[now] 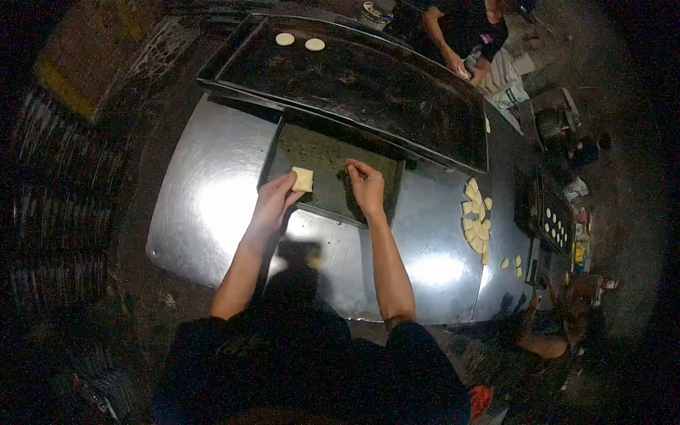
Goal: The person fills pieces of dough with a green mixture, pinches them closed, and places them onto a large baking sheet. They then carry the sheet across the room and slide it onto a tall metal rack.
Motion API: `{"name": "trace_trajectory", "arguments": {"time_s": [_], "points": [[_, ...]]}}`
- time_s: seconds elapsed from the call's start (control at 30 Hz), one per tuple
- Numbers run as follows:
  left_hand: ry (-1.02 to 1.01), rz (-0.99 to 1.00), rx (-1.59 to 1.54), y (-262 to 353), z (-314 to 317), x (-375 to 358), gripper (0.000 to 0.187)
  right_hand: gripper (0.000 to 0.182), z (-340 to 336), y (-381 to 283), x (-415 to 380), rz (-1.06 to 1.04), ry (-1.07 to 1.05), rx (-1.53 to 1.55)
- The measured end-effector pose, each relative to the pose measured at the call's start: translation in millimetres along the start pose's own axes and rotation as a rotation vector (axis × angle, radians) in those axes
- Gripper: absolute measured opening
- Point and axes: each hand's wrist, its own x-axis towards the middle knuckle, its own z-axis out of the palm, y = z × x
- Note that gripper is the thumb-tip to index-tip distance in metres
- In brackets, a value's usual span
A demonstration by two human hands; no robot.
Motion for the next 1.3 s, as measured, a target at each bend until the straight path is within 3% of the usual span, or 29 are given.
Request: {"name": "trace_trajectory", "arguments": {"time_s": [0.07,0.13,0.2,0.4,0.5,0.63,0.7,0.73,0.8,0.83,0.87,0.93,1.07,1.13,1.2,1.27,1.3], "points": [[-0.008,0.076,-0.017,-4.0,6.9,-4.4,0.044,0.021,-3.2,25.0,8.6,-0.38,0.1,-0.376],[0.012,0.073,-0.001,-6.3,8.1,-16.8,0.043,0.023,-1.3,40.3,11.4,-0.387,0.055,-0.362],[0.08,0.058,-0.013,-6.2,7.6,-33.2,0.042,0.024,-1.3,49.5,15.5,-0.615,-0.055,-0.737],[0.157,0.102,-0.013,-15.3,-7.2,-57.1,0.041,0.038,-6.4,67.6,18.6,-0.739,-0.177,-0.948],[0.188,0.123,-0.019,-19.9,-3.2,-64.4,0.041,0.033,-10.2,74.4,32.9,-0.719,-0.242,-0.982],[0.144,0.113,-0.021,-24.9,2.4,-46.6,0.041,0.032,-11.8,58.4,32.9,-0.66,-0.12,-0.692],[0.062,0.058,0.014,-32.7,6.5,-27.6,0.04,0.031,-15.3,26.2,-0.1,-0.114,-0.177,0.039],[0.037,0.015,0.031,-35.9,17.5,-21.6,0.04,0.031,-16.4,17.0,-15.5,-0.113,-0.167,0.051],[0.006,-0.067,0.016,-50.8,36.1,-9.0,0.037,0.03,-20.7,2.1,-46.0,-0.303,-0.079,0.212],[-0.025,-0.058,0.008,-57.2,47.1,-5.9,0.036,0.03,-26.1,-8.1,-64.4,-0.289,-0.012,-0.049],[-0.058,-0.053,0.001,-64.2,56.6,-4.4,0.034,0.031,-28.6,4.3,-70.5,-0.52,0.051,-0.282],[-0.064,-0.041,0.11,-79.7,68.0,3.7,0.033,0.034,-34.8,21.2,-77.0,-0.634,0.069,-0.286],[-0.136,-0.042,0.132,-88.8,89.3,14.0,0.031,0.036,-77.3,27.0,-83.7,-0.487,0.002,-0.181],[-0.164,-0.083,0.104,-76.7,112.3,1.8,0.028,0.039,-91.1,27.0,-91.5,-0.106,-0.032,0.239],[-0.189,-0.092,0.209,-78.1,128.2,-2.3,0.028,0.042,-97.3,31.9,-92.4,-0.023,-0.109,0.239],[-0.186,-0.074,0.243,-88.7,132.9,1.8,0.027,0.039,-90.5,49.5,-82.0,-0.372,0.074,0.296],[-0.196,-0.029,0.241,-93.7,135.2,4.1,0.026,0.031,-87.8,62.0,-71.7,-0.556,0.215,0.104]]}}
